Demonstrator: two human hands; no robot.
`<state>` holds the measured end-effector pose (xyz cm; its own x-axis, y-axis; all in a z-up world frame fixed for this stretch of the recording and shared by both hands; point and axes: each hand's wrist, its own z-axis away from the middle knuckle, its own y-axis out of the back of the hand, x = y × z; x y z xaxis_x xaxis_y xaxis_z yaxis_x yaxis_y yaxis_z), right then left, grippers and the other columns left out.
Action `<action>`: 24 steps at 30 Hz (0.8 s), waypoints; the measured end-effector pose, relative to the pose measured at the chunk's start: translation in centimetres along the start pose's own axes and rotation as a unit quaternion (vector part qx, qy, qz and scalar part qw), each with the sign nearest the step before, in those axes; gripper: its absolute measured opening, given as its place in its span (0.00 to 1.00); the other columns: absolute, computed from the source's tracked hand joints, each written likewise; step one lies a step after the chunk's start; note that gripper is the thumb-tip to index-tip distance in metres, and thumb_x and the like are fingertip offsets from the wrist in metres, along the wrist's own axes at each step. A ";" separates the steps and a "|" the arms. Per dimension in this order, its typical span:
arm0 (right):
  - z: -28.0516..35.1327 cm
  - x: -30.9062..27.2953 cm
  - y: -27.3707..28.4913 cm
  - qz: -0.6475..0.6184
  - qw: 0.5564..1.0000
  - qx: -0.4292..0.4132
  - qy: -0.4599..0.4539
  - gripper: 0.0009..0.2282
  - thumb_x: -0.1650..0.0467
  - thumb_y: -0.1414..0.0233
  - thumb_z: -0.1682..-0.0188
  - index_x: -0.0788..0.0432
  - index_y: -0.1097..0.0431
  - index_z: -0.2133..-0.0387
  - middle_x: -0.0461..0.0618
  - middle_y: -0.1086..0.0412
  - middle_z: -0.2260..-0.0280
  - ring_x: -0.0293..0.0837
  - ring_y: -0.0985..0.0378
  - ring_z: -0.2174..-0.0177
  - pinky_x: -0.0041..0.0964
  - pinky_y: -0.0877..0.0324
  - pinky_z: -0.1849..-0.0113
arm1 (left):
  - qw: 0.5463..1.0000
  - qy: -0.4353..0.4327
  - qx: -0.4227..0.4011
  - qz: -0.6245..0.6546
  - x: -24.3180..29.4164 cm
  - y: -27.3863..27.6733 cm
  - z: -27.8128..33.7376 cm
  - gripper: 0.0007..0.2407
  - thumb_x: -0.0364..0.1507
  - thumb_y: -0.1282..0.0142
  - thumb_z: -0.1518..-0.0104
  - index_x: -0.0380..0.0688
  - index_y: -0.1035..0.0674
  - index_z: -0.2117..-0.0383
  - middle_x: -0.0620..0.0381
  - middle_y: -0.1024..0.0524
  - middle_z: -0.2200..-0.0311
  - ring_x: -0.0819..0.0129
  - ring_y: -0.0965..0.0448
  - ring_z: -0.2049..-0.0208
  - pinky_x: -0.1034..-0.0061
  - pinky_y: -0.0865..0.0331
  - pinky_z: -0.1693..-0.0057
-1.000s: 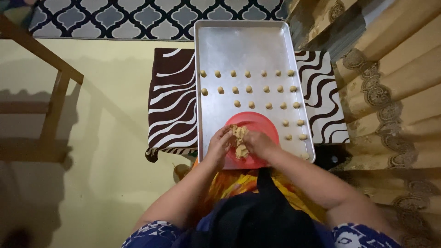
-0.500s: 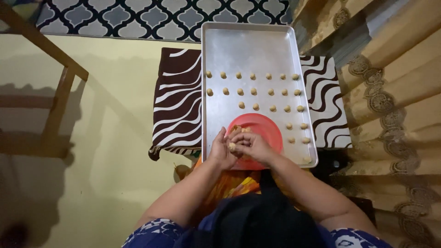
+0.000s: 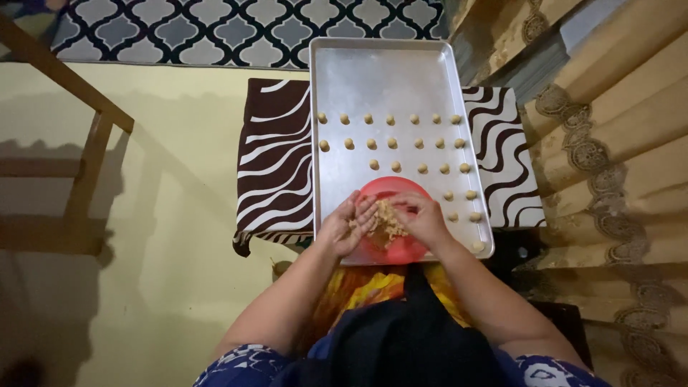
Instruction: Rolling small pieces of dough into balls and arranging them on a baking tray.
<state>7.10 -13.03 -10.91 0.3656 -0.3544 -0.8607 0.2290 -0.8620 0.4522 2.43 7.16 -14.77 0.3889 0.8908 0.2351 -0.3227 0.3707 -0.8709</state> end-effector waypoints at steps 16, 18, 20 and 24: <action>2.9 9.4 -4.8 0.360 0.927 -0.067 0.079 0.09 0.61 0.40 0.54 0.51 0.21 0.68 0.45 0.24 0.66 0.47 0.20 0.63 0.39 0.26 0.59 | 0.982 0.060 -0.105 0.148 1.5 0.5 0.2 0.37 0.66 0.44 0.62 0.57 0.25 0.49 0.39 0.29 0.43 0.43 0.30 0.41 0.47 0.35 0.40; 2.8 10.5 -5.1 0.372 0.923 -0.081 0.059 0.09 0.61 0.42 0.53 0.50 0.21 0.65 0.44 0.25 0.66 0.46 0.21 0.61 0.38 0.26 0.57 | 0.981 0.060 -0.111 0.148 1.6 0.5 0.1 0.37 0.67 0.45 0.62 0.58 0.24 0.49 0.40 0.29 0.45 0.44 0.29 0.42 0.48 0.34 0.41; 2.7 12.9 -5.4 0.356 0.930 -0.095 0.017 0.10 0.60 0.43 0.55 0.48 0.22 0.64 0.44 0.24 0.65 0.47 0.21 0.61 0.41 0.26 0.56 | 0.978 0.064 -0.130 0.147 1.4 0.7 -0.2 0.38 0.68 0.44 0.65 0.58 0.22 0.50 0.41 0.26 0.48 0.46 0.27 0.44 0.50 0.33 0.42; 1.6 9.5 -3.4 0.201 0.972 -0.064 -0.107 0.12 0.62 0.40 0.56 0.50 0.21 0.61 0.52 0.22 0.63 0.53 0.20 0.58 0.44 0.25 0.54 | 0.979 0.060 -0.137 0.141 1.2 0.3 0.3 0.39 0.69 0.48 0.62 0.58 0.24 0.49 0.39 0.30 0.41 0.46 0.29 0.41 0.50 0.32 0.44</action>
<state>8.31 -14.09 -20.96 0.2564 -0.7326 -0.6305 0.2209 -0.5906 0.7761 2.59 8.44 -14.59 0.4216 0.9041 -0.0694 -0.1949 0.0156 -0.9807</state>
